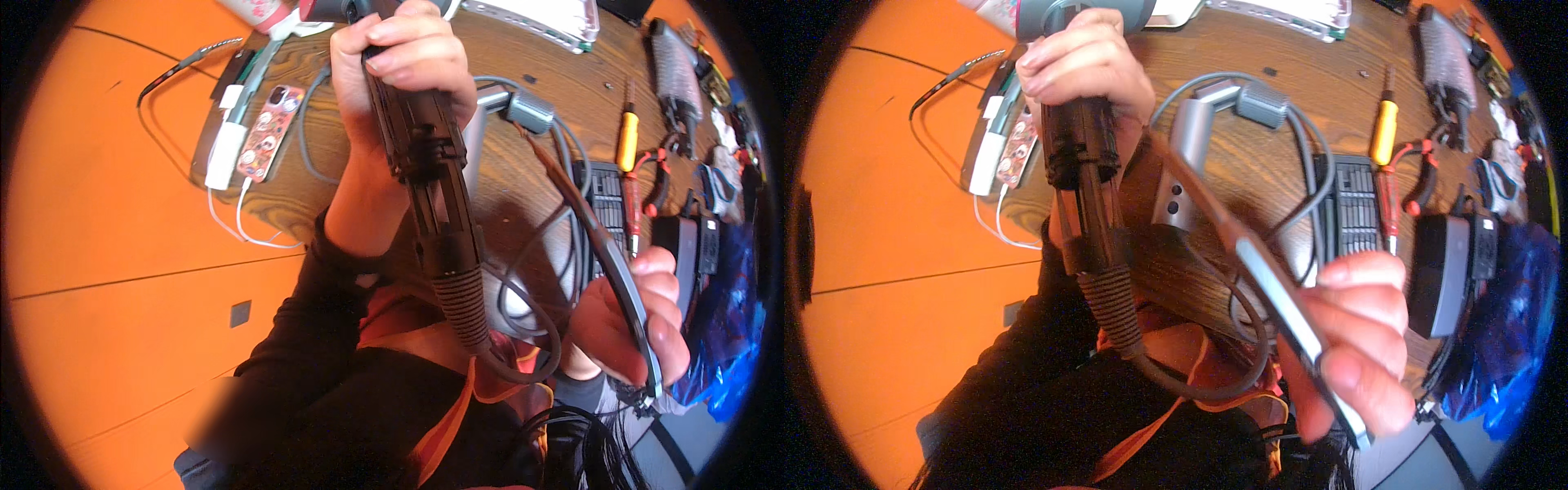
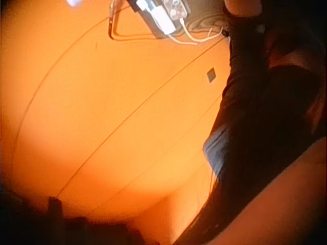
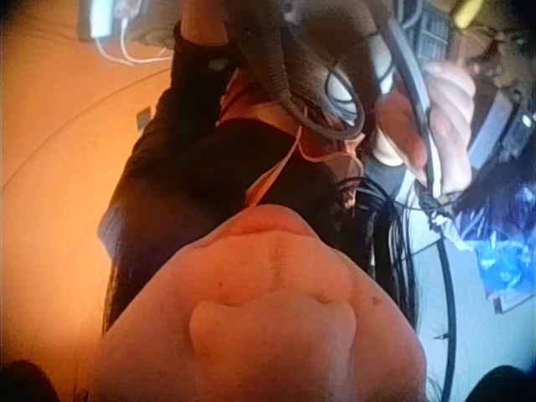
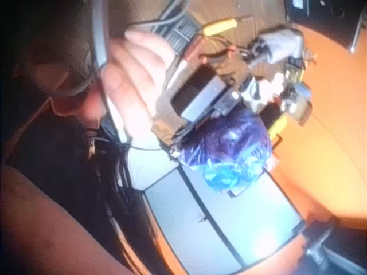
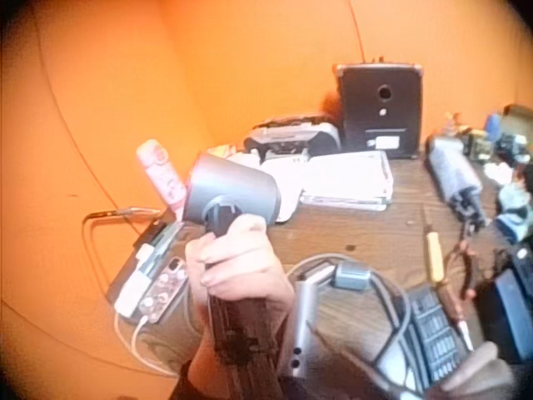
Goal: The person disassembles a hair dryer by removing the handle cover and using a screwdriver to loosen internal components. They manipulate the power cord and internal parts while inspecting the device, then reassemble the handle cover.
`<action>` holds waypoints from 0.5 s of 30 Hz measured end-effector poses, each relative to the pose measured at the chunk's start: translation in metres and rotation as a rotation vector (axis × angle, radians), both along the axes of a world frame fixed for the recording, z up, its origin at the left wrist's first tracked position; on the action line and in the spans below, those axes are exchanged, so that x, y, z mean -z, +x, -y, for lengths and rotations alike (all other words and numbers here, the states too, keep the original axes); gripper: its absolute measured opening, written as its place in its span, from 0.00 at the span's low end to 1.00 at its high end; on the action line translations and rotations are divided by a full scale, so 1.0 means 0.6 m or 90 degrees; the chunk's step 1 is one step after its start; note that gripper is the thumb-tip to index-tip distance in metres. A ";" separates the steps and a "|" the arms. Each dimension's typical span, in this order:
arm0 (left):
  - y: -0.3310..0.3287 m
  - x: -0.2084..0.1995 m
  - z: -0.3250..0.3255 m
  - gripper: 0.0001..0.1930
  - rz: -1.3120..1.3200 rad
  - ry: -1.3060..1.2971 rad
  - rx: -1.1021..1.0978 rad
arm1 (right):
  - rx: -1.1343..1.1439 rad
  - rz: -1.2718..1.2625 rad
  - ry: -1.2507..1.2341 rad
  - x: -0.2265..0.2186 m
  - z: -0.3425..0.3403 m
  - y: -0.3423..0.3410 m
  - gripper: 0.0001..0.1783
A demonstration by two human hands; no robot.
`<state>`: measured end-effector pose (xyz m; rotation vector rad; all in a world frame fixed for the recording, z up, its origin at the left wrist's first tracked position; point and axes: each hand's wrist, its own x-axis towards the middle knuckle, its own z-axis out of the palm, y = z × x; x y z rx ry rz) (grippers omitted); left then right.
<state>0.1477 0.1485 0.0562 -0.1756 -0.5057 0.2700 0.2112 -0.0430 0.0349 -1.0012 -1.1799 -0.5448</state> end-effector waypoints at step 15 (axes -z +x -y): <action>-0.009 -0.003 -0.043 0.04 -0.015 -0.035 0.062 | 0.037 0.025 -0.039 -0.001 -0.003 -0.036 0.17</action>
